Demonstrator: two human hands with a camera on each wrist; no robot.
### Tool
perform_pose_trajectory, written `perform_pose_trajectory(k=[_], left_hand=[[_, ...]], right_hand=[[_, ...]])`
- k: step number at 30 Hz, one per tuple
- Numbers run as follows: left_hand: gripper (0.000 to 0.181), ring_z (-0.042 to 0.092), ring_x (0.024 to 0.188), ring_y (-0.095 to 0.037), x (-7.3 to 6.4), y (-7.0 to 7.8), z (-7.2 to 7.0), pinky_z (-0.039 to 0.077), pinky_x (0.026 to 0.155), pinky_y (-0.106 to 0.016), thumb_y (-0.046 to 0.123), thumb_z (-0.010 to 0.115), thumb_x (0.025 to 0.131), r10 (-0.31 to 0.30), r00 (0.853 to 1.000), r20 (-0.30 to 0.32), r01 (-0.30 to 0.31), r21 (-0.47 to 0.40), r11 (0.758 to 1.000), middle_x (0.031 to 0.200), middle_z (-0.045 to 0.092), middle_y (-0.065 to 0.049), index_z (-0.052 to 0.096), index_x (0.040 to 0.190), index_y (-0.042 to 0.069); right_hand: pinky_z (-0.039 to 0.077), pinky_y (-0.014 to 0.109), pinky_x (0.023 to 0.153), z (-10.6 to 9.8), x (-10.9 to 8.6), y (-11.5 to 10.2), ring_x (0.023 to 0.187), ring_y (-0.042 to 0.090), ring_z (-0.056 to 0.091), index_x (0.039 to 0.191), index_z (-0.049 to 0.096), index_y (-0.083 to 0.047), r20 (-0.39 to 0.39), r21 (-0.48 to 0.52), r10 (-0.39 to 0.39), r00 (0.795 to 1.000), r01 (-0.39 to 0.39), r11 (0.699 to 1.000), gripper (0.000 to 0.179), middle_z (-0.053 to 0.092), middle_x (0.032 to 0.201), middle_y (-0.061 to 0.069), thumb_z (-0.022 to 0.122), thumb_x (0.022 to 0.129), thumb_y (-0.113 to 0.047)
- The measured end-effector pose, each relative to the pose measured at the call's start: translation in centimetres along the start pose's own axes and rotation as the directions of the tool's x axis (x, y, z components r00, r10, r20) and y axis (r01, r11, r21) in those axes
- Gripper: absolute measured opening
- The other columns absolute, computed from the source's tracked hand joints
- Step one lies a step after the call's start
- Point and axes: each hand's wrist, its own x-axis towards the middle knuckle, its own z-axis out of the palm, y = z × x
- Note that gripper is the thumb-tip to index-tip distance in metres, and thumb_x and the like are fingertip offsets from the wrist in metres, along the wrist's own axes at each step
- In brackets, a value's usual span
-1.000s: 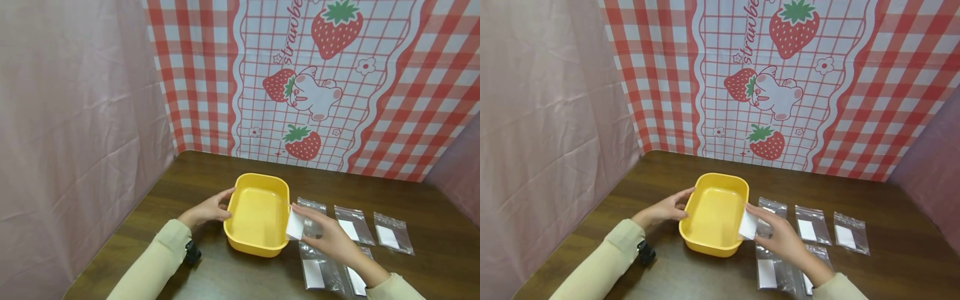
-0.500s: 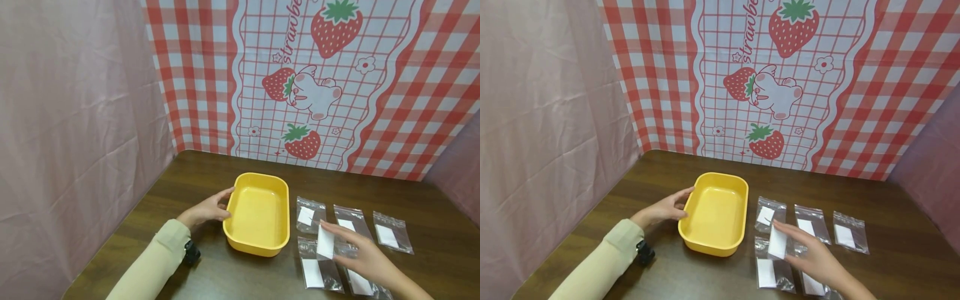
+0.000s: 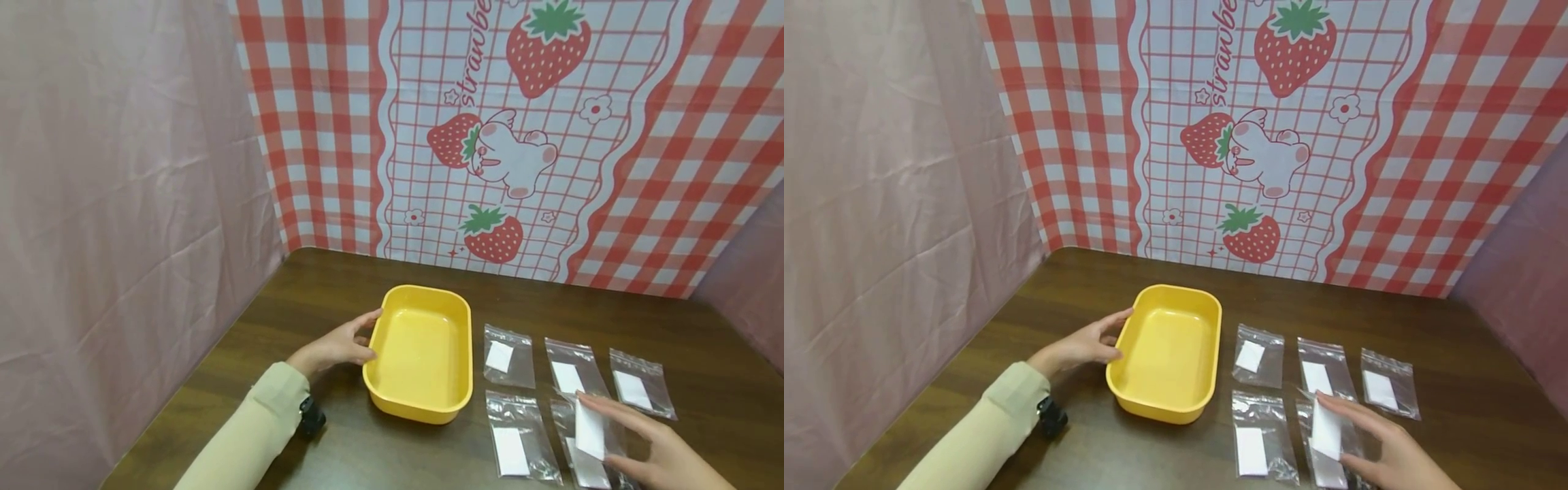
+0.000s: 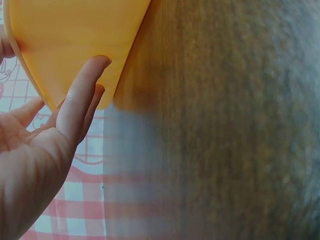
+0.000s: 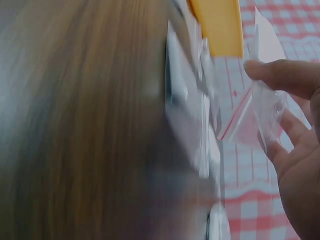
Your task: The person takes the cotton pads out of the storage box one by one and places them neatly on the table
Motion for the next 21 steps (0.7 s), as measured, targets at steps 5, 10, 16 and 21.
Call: perform_pose_trajectory(k=[5,10,16,21], left_hand=[[0.086,0.054,0.103,-0.027,-0.1,0.0,0.1,0.052,0.075,-0.035,0.000,0.065,0.077,0.003,1.000,0.002,-0.003,-0.008,1.000,0.143,0.025,-0.016,0.021,0.149,0.016],[0.087,0.053,0.106,-0.030,0.0,-0.1,0.0,0.052,0.076,-0.035,0.000,0.065,0.076,0.015,1.000,0.015,-0.015,-0.014,1.000,0.143,0.024,-0.017,0.020,0.149,0.014],[0.087,0.054,0.106,-0.029,0.1,-0.3,-0.1,0.052,0.076,-0.035,0.000,0.065,0.077,0.022,0.999,0.029,-0.022,-0.022,1.000,0.144,0.022,-0.018,0.019,0.150,0.014],[0.086,0.055,0.103,-0.027,0.2,-0.4,-0.2,0.052,0.075,-0.034,-0.001,0.063,0.078,0.019,0.999,0.034,-0.018,-0.025,1.000,0.145,0.021,-0.017,0.018,0.150,0.014]], right_hand=[[0.029,0.005,0.088,-1.1,-1.9,1.9,0.125,-0.008,0.031,0.134,0.045,0.002,0.032,0.010,-0.004,0.999,0.003,1.000,0.076,0.043,0.140,-0.004,0.079,0.067,0.001],[0.030,0.006,0.089,-1.9,-3.7,3.8,0.129,-0.003,0.030,0.135,0.039,0.009,0.056,0.031,-0.072,0.996,0.070,0.997,0.080,0.041,0.142,0.004,0.078,0.065,0.008],[0.032,0.008,0.087,-2.7,-5.6,5.3,0.128,-0.001,0.032,0.134,0.037,0.012,0.049,0.019,-0.076,0.996,0.075,0.997,0.085,0.042,0.140,0.012,0.079,0.060,0.010],[0.039,0.013,0.077,-3.1,-6.6,6.9,0.126,-0.005,0.032,0.134,0.039,0.009,0.092,-0.018,-0.056,0.994,0.058,0.998,0.081,0.042,0.142,0.000,0.078,0.063,0.008]])
